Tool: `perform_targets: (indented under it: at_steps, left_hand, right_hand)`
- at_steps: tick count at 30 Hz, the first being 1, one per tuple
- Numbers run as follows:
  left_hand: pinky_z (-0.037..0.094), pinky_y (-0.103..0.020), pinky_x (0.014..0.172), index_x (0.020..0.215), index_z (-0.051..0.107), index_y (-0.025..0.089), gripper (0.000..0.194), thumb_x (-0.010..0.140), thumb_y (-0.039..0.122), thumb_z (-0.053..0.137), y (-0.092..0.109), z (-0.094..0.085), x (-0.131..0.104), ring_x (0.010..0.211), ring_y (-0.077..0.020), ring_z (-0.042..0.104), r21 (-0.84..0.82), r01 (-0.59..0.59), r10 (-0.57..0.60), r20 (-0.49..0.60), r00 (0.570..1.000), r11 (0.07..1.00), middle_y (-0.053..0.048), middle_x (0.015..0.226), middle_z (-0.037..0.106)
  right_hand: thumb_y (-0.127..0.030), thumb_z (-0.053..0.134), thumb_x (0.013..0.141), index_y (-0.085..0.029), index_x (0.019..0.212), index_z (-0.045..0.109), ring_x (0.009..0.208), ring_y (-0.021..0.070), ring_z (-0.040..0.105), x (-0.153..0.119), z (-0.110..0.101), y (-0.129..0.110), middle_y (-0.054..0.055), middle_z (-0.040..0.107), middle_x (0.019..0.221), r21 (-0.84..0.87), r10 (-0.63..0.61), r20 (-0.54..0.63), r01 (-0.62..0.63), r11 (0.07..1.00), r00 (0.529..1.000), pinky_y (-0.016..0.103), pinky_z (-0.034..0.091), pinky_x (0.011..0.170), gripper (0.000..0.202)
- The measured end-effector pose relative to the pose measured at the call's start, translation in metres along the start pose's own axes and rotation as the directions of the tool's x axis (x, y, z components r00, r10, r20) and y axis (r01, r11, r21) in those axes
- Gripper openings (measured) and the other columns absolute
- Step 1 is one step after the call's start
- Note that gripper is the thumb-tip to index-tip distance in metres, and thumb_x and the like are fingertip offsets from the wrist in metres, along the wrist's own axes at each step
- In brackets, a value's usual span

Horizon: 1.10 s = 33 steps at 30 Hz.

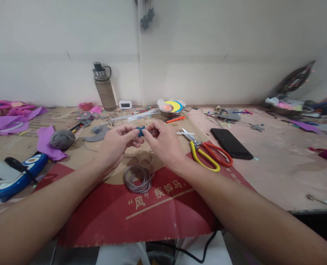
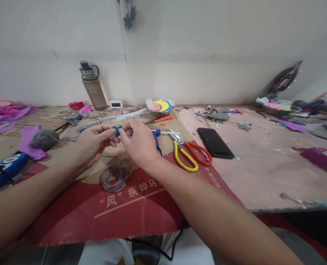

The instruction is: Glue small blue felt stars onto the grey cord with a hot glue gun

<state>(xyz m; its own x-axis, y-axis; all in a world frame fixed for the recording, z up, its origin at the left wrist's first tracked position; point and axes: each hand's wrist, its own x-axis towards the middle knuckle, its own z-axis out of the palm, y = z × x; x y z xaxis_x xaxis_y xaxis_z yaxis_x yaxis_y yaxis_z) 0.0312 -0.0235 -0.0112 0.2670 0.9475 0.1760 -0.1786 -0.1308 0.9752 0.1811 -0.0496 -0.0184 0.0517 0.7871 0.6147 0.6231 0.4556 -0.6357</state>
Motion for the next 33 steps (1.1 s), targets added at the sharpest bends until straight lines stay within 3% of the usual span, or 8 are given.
perform_targets:
  at_steps: [5,10,14,18,23,28,30,33]
  left_hand:
    - [0.035,-0.016,0.039,0.076,0.062,0.013,0.019,0.068,0.025,0.075,0.003,-0.006,0.006,0.05,-0.0082,0.059,-0.031,0.011,-0.013,-0.075,0.997,0.999,0.001,0.062,0.06]
    - [0.037,-0.015,0.041,0.077,0.061,0.014,0.02,0.067,0.025,0.075,0.005,-0.011,0.012,0.055,-0.0089,0.062,-0.031,-0.018,0.013,-0.147,0.989,0.999,0.0,0.067,0.062]
    - [0.037,-0.015,0.041,0.077,0.059,0.016,0.018,0.068,0.025,0.072,0.009,-0.013,0.015,0.06,-0.0105,0.064,-0.014,-0.034,0.03,-0.218,0.975,0.999,0.0,0.072,0.065]
    - [0.034,-0.015,0.036,0.079,0.055,0.017,0.013,0.073,0.021,0.066,0.011,-0.014,0.016,0.059,-0.0123,0.066,-0.078,0.004,-0.02,-0.201,0.979,0.997,-0.002,0.077,0.067]
    - [0.045,-0.015,0.043,0.077,0.055,0.014,0.007,0.077,0.013,0.062,0.011,-0.016,0.02,0.054,-0.0093,0.063,-0.142,-0.036,0.004,-0.222,0.975,0.989,-0.002,0.069,0.064]
    - [0.054,-0.019,0.058,0.076,0.057,0.013,0.008,0.078,0.012,0.064,0.013,-0.022,0.025,0.061,-0.0098,0.065,-0.155,-0.097,0.054,-0.257,0.965,0.983,0.0,0.068,0.061]
    - [0.055,-0.02,0.064,0.077,0.058,0.013,0.008,0.078,0.011,0.065,0.013,-0.025,0.026,0.065,-0.0103,0.066,-0.158,-0.108,0.068,-0.239,0.969,0.982,-0.001,0.07,0.061]
    - [0.056,-0.022,0.069,0.077,0.059,0.012,0.007,0.077,0.009,0.065,0.013,-0.026,0.026,0.067,-0.0108,0.067,-0.17,-0.121,0.081,-0.226,0.971,0.978,-0.002,0.071,0.063]
  right_hand:
    - [-0.027,0.047,0.089,-0.018,0.079,0.056,0.071,0.0134,0.051,-0.002,0.001,-0.002,0.001,0.059,0.076,0.012,-0.047,0.059,0.047,0.999,0.997,0.027,0.037,0.069,0.016]
    - [-0.024,0.043,0.09,-0.018,0.079,0.058,0.072,0.0134,0.05,-0.005,0.005,-0.002,0.002,0.061,0.077,0.025,-0.081,0.195,0.077,0.997,0.978,0.026,0.036,0.069,0.019]
    - [-0.018,0.042,0.088,-0.017,0.075,0.059,0.069,0.012,0.049,-0.01,0.01,0.0,0.001,0.06,0.073,0.021,-0.149,0.353,0.151,0.988,0.924,0.025,0.033,0.064,0.022]
    - [-0.014,0.044,0.084,-0.017,0.072,0.064,0.064,0.0116,0.048,-0.015,0.015,-0.001,0.001,0.06,0.068,-0.051,-0.141,0.489,0.189,0.981,0.861,0.025,0.031,0.061,0.023]
    - [-0.03,0.047,0.089,-0.018,0.073,0.066,0.066,0.0138,0.052,-0.008,0.008,-0.004,0.004,0.064,0.071,-0.162,-0.104,0.466,0.2,0.966,0.879,0.026,0.034,0.062,0.028]
    - [-0.038,0.04,0.093,-0.016,0.084,0.067,0.068,0.0184,0.058,0.008,-0.021,0.014,0.011,0.068,0.08,-0.49,0.132,0.212,-0.011,0.872,0.968,0.03,0.037,0.063,0.036]
    - [-0.045,0.047,0.088,-0.011,0.092,0.067,0.075,0.0235,0.062,0.011,-0.029,0.029,0.018,0.069,0.086,-0.639,0.284,0.15,-0.127,0.759,0.947,0.033,0.041,0.064,0.04]
    - [-0.047,0.051,0.084,-0.007,0.097,0.068,0.084,0.0287,0.066,0.01,-0.032,0.045,0.024,0.069,0.096,-0.725,0.444,0.229,-0.153,0.672,0.866,0.036,0.045,0.068,0.045]
